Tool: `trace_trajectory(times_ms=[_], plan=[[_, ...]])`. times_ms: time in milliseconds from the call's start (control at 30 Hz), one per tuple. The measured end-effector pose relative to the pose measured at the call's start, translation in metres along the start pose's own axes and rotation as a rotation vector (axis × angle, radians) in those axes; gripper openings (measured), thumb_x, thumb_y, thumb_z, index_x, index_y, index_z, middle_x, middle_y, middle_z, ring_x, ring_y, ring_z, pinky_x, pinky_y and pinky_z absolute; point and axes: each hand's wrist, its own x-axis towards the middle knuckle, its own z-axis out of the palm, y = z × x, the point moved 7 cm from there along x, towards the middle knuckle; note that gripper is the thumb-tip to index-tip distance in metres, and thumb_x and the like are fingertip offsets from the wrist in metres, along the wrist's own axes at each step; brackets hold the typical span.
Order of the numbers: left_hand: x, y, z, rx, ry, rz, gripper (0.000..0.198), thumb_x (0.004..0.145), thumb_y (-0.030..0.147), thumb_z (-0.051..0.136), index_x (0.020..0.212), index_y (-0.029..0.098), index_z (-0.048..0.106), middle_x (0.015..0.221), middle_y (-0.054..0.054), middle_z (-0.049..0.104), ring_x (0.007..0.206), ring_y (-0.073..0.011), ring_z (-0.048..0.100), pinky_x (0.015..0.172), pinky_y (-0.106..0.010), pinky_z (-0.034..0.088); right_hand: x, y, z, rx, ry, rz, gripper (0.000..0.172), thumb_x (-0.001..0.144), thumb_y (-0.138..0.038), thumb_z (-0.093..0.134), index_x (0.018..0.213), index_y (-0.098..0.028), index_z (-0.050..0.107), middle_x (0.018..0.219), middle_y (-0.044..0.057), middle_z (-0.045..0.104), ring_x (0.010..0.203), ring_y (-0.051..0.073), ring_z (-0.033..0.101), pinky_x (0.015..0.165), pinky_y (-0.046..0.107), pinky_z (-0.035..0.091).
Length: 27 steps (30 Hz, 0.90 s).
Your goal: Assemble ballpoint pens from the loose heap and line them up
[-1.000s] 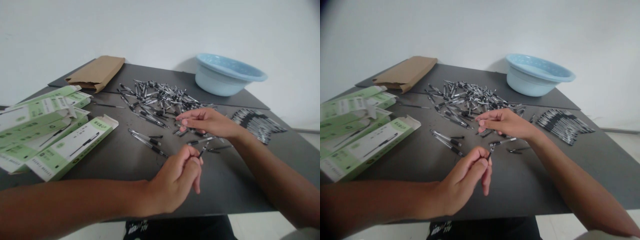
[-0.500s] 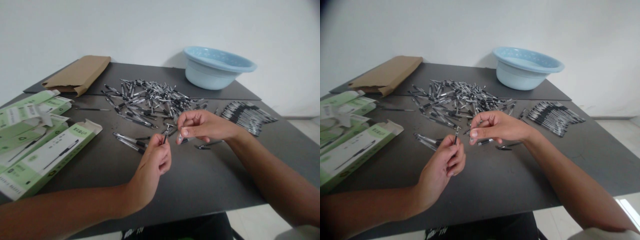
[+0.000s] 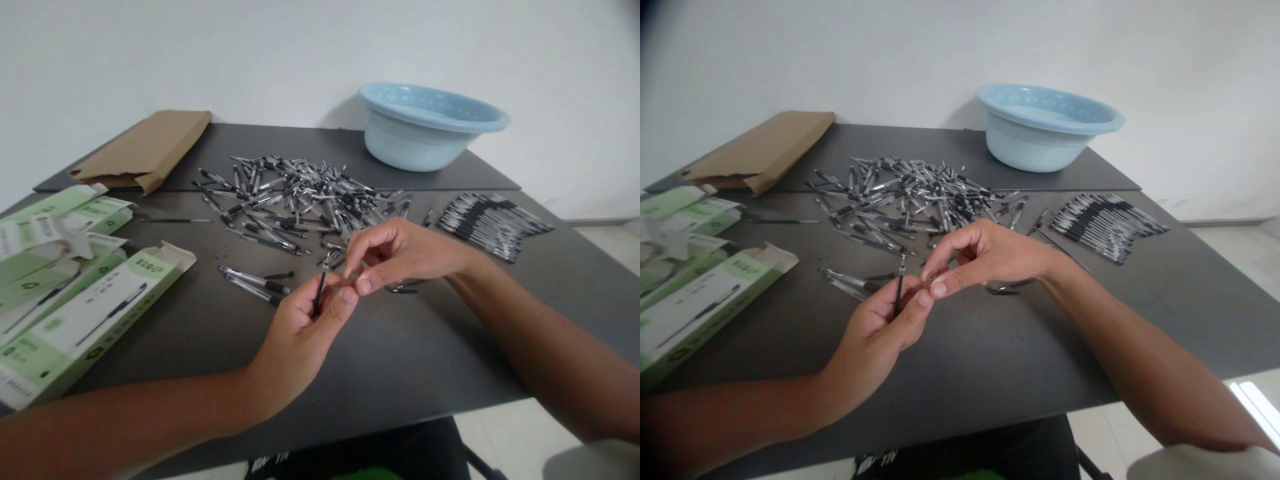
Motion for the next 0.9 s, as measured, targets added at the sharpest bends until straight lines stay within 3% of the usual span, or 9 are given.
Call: trace_trajectory(times_ms=[133,467,700,833,900], plan=[[-0.003,-0.002,0.0,-0.007,0.024,-0.032,0.034,0.102,0.053,0.073,0.105,0.02,0.066,0.069,0.009,0.038,0.058,-0.0096,0.028,0.052,-0.025,0.024,-0.003,0.007,0.001,0.08,-0.022,0.086,0.025,0.088,-0.034,0.09,0.107,-0.019,0.084,0.076,-0.003,0.074,0.053,0.005,0.05,0.042,0.015,0.037],[-0.004,-0.008,-0.002,-0.015,0.032,-0.057,0.033,0.105,0.055,0.067,0.115,0.024,0.068,0.066,0.009,0.035,0.056,-0.011,0.025,0.054,-0.026,0.026,-0.007,0.014,-0.006,0.059,-0.011,0.175,0.026,0.088,-0.038,0.089,0.106,-0.02,0.082,0.082,-0.001,0.079,0.06,0.006,0.061,0.044,0.013,0.044],[-0.002,-0.007,0.001,0.017,0.007,-0.05,0.035,0.106,0.056,0.064,0.114,0.022,0.073,0.064,0.009,0.033,0.057,-0.012,0.025,0.056,-0.026,0.028,-0.009,0.014,-0.004,-0.009,-0.056,0.229,0.027,0.092,-0.044,0.084,0.104,-0.02,0.082,0.079,0.001,0.079,0.066,0.01,0.069,0.042,0.014,0.04],[-0.003,0.0,0.005,0.068,-0.031,-0.042,0.028,0.104,0.047,0.069,0.106,0.019,0.072,0.07,0.007,0.043,0.063,-0.0116,0.034,0.059,-0.026,0.03,-0.012,0.014,-0.001,-0.016,-0.106,0.246,0.027,0.09,-0.042,0.086,0.096,-0.017,0.081,0.068,-0.002,0.073,0.056,0.008,0.062,0.042,0.015,0.037],[-0.005,0.0,0.007,0.088,-0.061,-0.071,0.027,0.102,0.046,0.072,0.104,0.019,0.07,0.07,0.007,0.041,0.063,-0.0114,0.034,0.057,-0.026,0.028,-0.015,0.015,0.002,-0.018,-0.141,0.26,0.026,0.088,-0.04,0.089,0.093,-0.016,0.08,0.063,-0.003,0.07,0.053,0.007,0.058,0.043,0.015,0.037]])
